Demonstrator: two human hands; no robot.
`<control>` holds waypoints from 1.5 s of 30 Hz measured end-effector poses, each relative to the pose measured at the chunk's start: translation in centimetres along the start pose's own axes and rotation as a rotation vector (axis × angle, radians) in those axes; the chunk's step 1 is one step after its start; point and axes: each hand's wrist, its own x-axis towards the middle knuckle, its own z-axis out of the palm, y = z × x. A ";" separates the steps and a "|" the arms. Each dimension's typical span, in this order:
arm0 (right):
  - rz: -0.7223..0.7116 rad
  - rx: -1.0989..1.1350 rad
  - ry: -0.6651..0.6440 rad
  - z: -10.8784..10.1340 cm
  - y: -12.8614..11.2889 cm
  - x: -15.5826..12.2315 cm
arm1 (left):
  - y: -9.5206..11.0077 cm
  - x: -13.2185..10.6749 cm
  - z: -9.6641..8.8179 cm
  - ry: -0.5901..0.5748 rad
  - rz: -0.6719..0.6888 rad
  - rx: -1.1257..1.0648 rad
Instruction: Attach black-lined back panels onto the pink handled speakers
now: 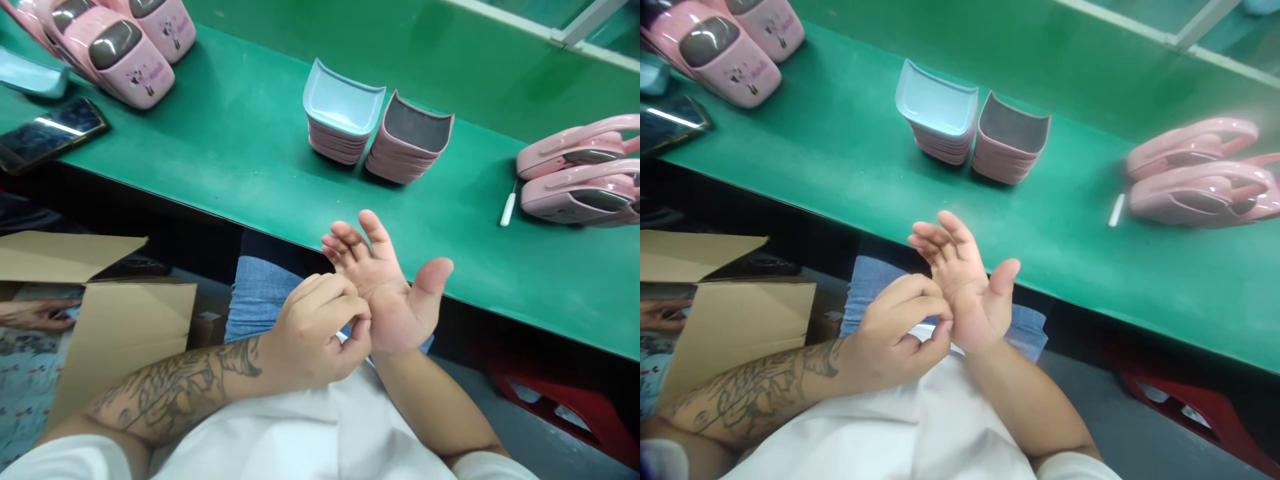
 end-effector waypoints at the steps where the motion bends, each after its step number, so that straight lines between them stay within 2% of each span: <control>1: -0.005 0.012 -0.008 0.1 0.0 -0.1 | 0.0 0.0 0.0 0.003 0.005 0.002; 11: 0.010 0.045 -0.025 -0.2 -0.3 -0.6 | 0.2 -0.3 0.0 -0.020 0.004 -0.062; 15: 0.022 0.090 -0.025 -0.2 -0.7 -0.6 | -0.2 -0.2 -1.4 -0.047 -0.005 -0.106; 19: 0.073 0.096 0.016 -0.1 -1.1 -0.5 | -1.7 0.2 -3.4 -0.063 -0.015 -0.054; 21: 0.092 0.109 0.023 0.0 -1.2 -0.5 | -2.5 0.1 -4.0 -0.002 -0.036 0.021; 23: 0.106 0.121 0.018 0.0 -1.2 -0.4 | -2.9 0.0 -4.2 0.109 -0.068 0.092; 25: 0.112 0.115 0.017 0.0 -1.1 -0.3 | -2.9 -0.2 -4.1 0.178 -0.082 0.114; 31: 0.015 -0.009 0.006 0.4 -0.6 -0.7 | -1.0 0.2 -3.2 0.054 -0.026 0.036; 38: -0.128 -0.200 0.036 1.4 -0.3 -1.4 | -0.6 0.8 -1.5 0.042 -0.088 -0.048; 45: -0.265 -0.353 -0.035 0.8 0.5 -2.1 | -0.4 0.8 -1.3 0.030 -0.167 -0.092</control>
